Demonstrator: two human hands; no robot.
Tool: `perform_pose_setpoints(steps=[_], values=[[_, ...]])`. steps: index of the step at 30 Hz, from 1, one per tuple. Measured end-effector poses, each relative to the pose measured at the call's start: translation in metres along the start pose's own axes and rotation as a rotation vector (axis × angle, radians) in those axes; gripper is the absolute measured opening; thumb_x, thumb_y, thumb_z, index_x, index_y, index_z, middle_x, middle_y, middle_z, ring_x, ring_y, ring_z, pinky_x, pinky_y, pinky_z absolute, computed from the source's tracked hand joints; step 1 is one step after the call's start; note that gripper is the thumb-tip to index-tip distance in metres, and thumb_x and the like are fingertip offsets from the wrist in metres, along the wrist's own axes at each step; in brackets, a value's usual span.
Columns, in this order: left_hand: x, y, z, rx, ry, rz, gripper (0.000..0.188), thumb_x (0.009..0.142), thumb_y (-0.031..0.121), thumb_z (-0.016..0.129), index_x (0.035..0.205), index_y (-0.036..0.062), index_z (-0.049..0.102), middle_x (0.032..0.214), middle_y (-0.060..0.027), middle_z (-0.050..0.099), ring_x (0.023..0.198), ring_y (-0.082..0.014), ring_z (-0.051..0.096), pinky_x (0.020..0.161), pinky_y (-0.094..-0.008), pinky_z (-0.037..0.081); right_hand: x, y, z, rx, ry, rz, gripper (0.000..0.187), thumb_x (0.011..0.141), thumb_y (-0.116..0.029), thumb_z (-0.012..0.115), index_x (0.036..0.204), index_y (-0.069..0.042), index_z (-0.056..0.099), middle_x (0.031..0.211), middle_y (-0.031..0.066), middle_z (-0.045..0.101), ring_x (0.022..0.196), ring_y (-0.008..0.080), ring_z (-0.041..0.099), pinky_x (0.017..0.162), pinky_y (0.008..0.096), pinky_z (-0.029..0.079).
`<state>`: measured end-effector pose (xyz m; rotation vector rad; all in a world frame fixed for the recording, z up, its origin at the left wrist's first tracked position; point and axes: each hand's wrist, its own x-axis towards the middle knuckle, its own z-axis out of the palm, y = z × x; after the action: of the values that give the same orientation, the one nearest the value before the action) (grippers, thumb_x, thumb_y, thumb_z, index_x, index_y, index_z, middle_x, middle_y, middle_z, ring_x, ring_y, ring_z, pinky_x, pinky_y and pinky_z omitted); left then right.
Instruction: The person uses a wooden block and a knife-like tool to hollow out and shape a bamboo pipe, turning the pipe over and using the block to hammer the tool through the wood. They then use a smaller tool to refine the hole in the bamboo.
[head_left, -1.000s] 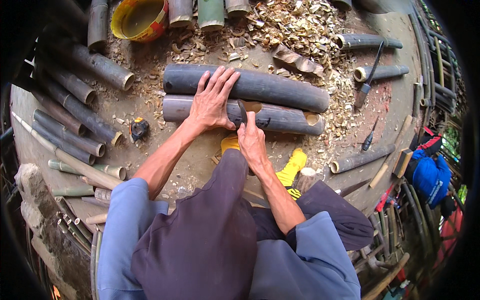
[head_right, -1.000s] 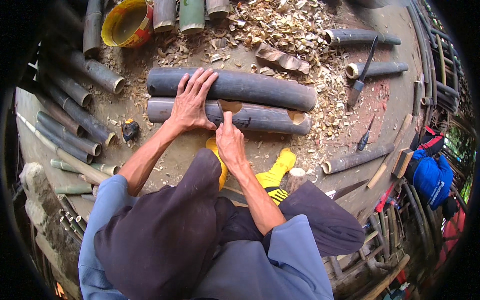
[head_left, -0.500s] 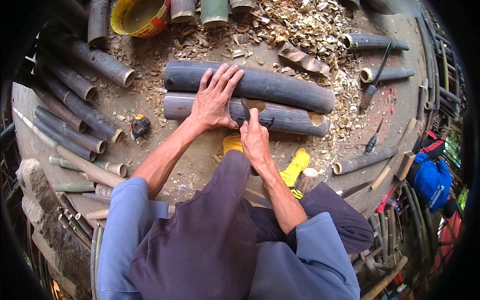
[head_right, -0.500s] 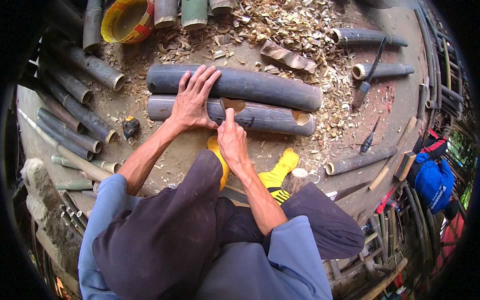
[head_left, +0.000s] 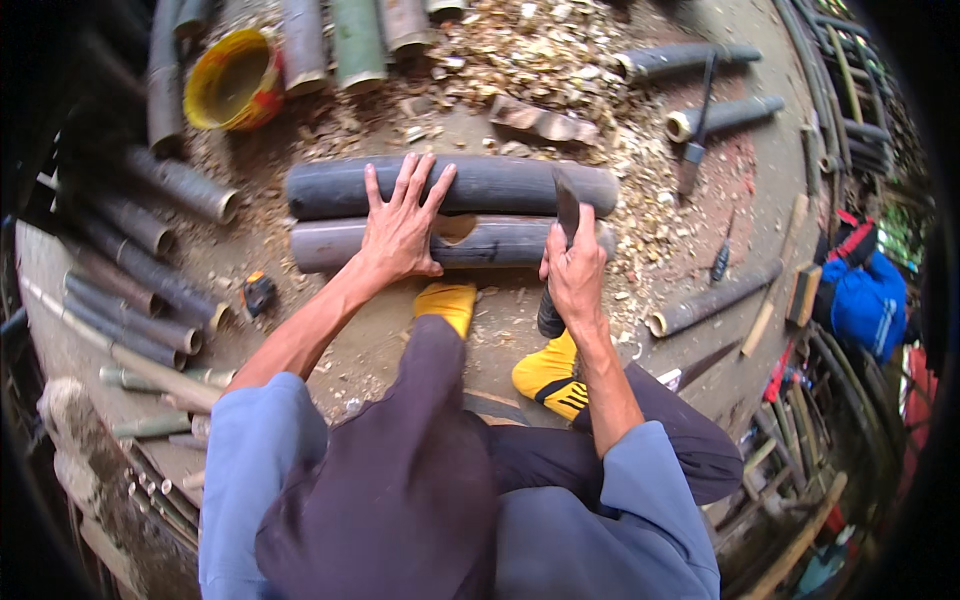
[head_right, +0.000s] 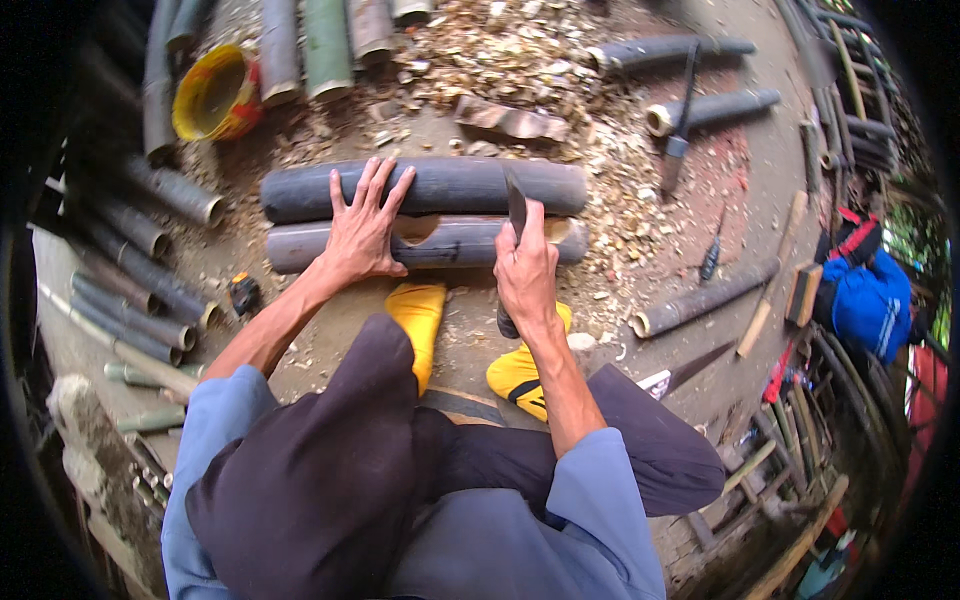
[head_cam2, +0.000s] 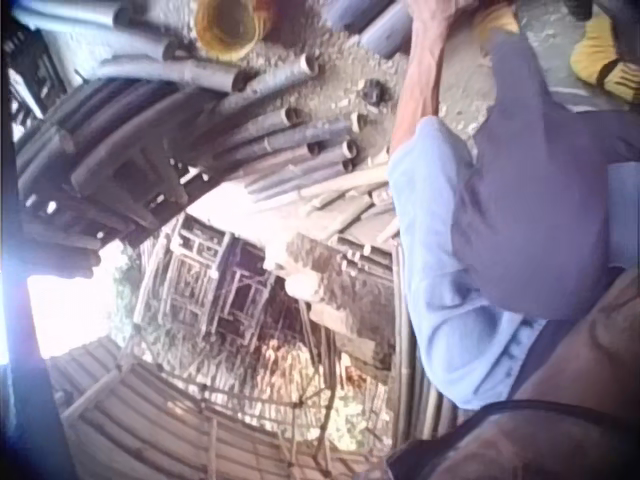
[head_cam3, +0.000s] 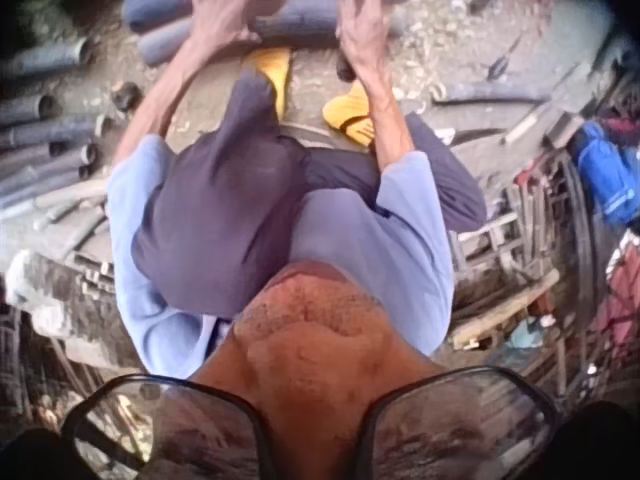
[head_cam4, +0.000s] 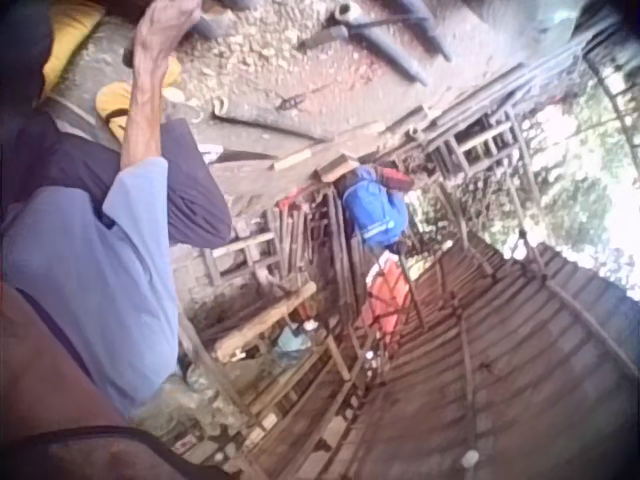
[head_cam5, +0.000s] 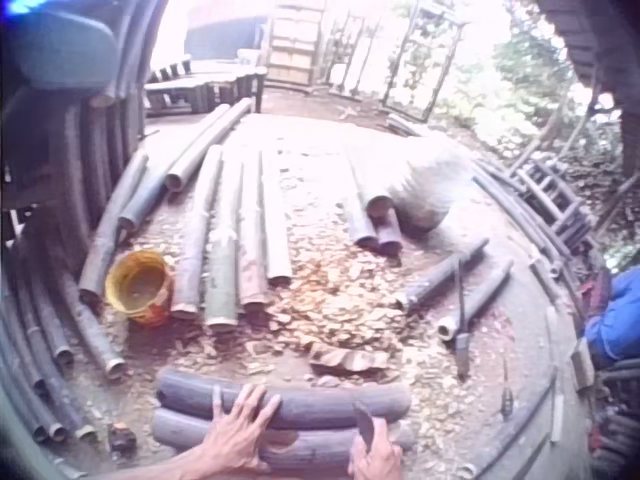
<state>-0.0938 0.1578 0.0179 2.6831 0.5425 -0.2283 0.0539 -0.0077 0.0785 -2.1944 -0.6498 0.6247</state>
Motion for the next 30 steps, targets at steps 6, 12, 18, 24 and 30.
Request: perform_pose_setpoints(steps=[6,12,18,24,30], values=[[0.044,0.055,0.009,0.019,-0.094,0.109,0.14,0.03,0.045,0.086,0.146,0.0154,0.015,0.148,-0.015,0.017,0.138,-0.0359,0.012,0.102,-0.0694,0.006,-0.016,0.096,-0.047,-0.138,0.111,0.102,0.019,0.091,-0.007,0.045,0.111,-0.004,0.045,0.055,0.0055,0.051,0.045,0.0141,0.053,0.041,0.0303,0.041],[0.05,0.061,0.013,-0.024,-0.103,0.089,0.136,0.03,0.038,0.087,0.145,0.0201,0.017,0.148,-0.012,0.019,0.138,-0.0345,0.013,0.103,-0.0669,0.005,-0.017,0.117,-0.069,-0.2,0.019,0.115,0.038,0.088,-0.004,0.049,0.125,-0.003,0.042,0.067,0.0266,0.055,0.061,0.0416,0.06,0.054,0.045,0.042],[0.052,0.062,0.013,0.008,-0.128,0.079,0.135,0.029,0.039,0.086,0.145,0.0201,0.019,0.147,-0.0114,0.02,0.139,-0.0336,0.012,0.105,-0.0637,0.003,-0.008,0.124,-0.077,-0.226,-0.132,0.117,0.038,0.088,-0.004,0.048,0.125,-0.005,0.041,0.074,0.0298,0.057,0.074,0.0472,0.058,0.059,0.0481,0.042],[0.054,0.062,0.013,0.006,-0.12,0.071,0.135,0.026,0.039,0.085,0.144,0.0166,0.023,0.147,-0.013,0.021,0.139,-0.0323,0.012,0.107,-0.058,0.001,-0.003,0.12,-0.077,-0.167,-0.164,0.154,0.039,0.087,-0.003,0.048,0.125,-0.005,0.04,0.072,0.0291,0.057,0.072,0.047,0.058,0.058,0.0491,0.042],[0.054,0.061,0.017,-0.001,-0.108,0.092,0.137,0.025,0.041,0.084,0.144,0.015,0.022,0.148,-0.0134,0.02,0.139,-0.0323,0.012,0.107,-0.0563,-0.001,-0.002,0.124,-0.079,-0.156,-0.166,0.14,0.042,0.084,-0.004,0.052,0.125,-0.005,0.041,0.071,0.0254,0.06,0.067,0.0427,0.061,0.056,0.0507,0.046]])
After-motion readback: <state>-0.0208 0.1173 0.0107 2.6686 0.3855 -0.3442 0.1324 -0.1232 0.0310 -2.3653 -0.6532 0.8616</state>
